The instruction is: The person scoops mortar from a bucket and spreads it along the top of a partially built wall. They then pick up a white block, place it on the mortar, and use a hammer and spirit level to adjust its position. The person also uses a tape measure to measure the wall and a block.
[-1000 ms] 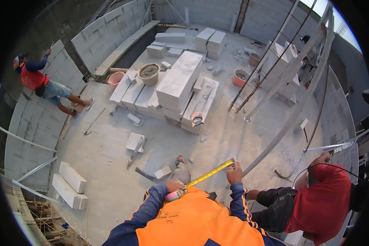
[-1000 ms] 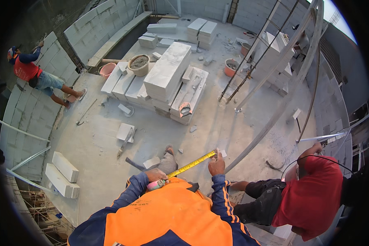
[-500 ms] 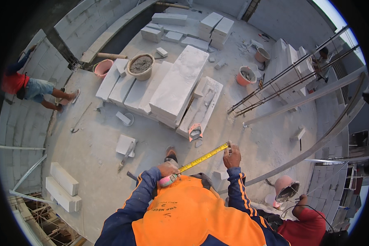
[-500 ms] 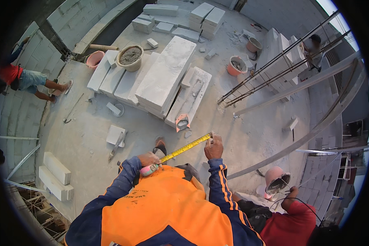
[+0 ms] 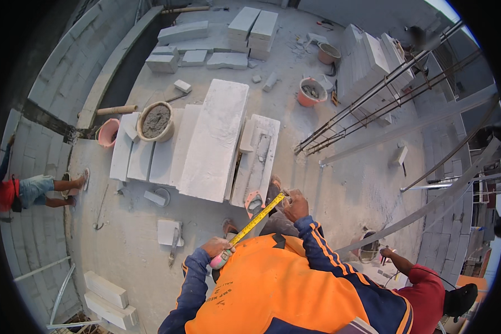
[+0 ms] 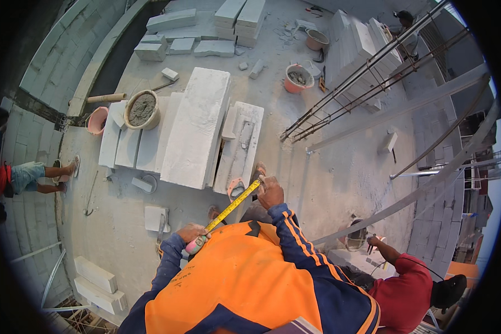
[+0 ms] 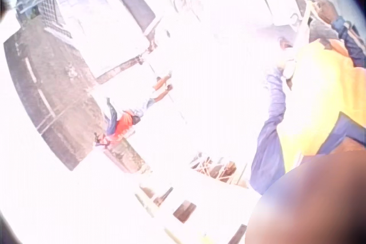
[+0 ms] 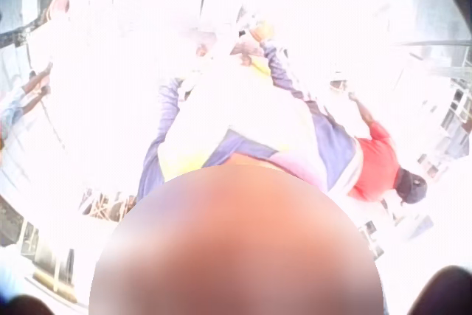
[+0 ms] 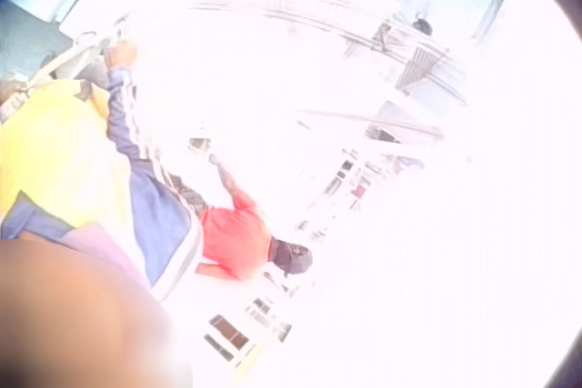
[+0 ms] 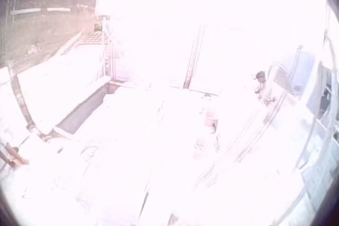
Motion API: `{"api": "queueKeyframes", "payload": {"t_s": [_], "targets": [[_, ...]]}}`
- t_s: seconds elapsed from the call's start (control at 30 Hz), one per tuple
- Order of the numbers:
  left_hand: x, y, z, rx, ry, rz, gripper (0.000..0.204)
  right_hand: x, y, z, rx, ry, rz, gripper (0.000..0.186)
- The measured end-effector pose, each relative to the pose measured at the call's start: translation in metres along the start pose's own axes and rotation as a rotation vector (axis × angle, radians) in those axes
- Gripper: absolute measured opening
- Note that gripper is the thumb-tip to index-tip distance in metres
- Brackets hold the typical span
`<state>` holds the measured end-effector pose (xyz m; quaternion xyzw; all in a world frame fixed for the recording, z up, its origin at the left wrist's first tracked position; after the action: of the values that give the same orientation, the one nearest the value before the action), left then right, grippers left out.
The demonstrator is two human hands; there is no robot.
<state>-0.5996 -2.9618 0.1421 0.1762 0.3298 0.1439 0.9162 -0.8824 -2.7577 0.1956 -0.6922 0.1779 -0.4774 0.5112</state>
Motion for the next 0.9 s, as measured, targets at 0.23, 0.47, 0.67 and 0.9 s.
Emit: {"api": "queueKeyframes", "payload": {"t_s": [0.23, 0.47, 0.67, 0.9], "targets": [[-0.07, 0.002, -0.072, -0.149, 0.094, 0.03, 0.03, -0.009, -0.006, -0.165, 0.094, -0.188, -0.01, 0.026], [-0.14, 0.061, -0.12, -0.157, -0.067, 0.594, 0.031, -0.021, -0.011, -0.281, 0.23, -0.484, -0.034, 0.014], [-0.156, 0.082, -0.105, -0.144, -0.046, 0.906, 0.034, -0.009, -0.003, -0.31, 0.265, -0.564, -0.043, 0.013], [-0.128, 0.021, -0.084, -0.424, 0.143, 0.542, 0.038, 0.039, 0.036, -0.372, 0.127, -0.646, -0.113, 0.009]]}}
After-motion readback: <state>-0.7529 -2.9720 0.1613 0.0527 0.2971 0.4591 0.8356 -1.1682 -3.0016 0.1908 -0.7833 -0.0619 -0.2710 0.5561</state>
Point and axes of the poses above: each hand's wrist, its own z-axis away from the middle knuckle, its own y-axis out of the palm, x = y × z, the point moved 4 cm from there along -z, towards the middle knuckle, and after that the axes turned 9 degrees about z, right-handed, at the moved point
